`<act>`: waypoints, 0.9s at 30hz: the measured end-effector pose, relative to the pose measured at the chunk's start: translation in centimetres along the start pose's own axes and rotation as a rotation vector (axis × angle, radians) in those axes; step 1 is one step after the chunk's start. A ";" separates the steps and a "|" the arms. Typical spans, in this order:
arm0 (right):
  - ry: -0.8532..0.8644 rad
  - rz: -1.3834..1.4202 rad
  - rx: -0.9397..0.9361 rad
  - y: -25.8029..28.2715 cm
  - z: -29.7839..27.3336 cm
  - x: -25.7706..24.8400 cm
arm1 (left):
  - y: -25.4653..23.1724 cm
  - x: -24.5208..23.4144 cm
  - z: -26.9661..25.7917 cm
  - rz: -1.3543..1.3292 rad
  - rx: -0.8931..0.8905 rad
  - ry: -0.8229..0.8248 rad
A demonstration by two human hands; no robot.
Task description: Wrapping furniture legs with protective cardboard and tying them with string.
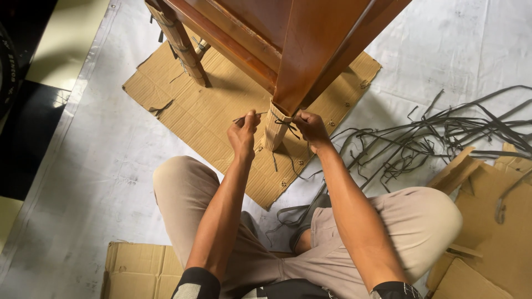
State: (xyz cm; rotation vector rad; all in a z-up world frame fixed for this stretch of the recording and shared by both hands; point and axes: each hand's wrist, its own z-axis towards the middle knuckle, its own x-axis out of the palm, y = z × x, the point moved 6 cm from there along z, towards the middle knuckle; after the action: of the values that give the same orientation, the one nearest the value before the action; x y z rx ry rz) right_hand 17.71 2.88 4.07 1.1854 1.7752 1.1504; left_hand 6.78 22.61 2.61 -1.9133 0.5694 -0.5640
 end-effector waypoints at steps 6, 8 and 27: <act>-0.084 0.048 0.002 -1.2 -1.6 -1.7 | 0.8 -2.4 -1.7 -0.018 -0.034 -0.085; -0.093 0.089 0.007 -2.0 -2.2 -1.3 | 1.0 -2.2 -2.5 -0.027 -0.051 -0.058; -0.112 0.172 -0.196 -4.5 -7.1 2.2 | 4.2 0.5 -5.2 0.009 -0.062 0.151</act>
State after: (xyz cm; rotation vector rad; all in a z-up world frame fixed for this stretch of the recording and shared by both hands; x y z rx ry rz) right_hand 9.23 2.05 2.28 1.2762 1.4638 1.2987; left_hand 3.37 17.14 0.80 -1.9363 0.6984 -0.6961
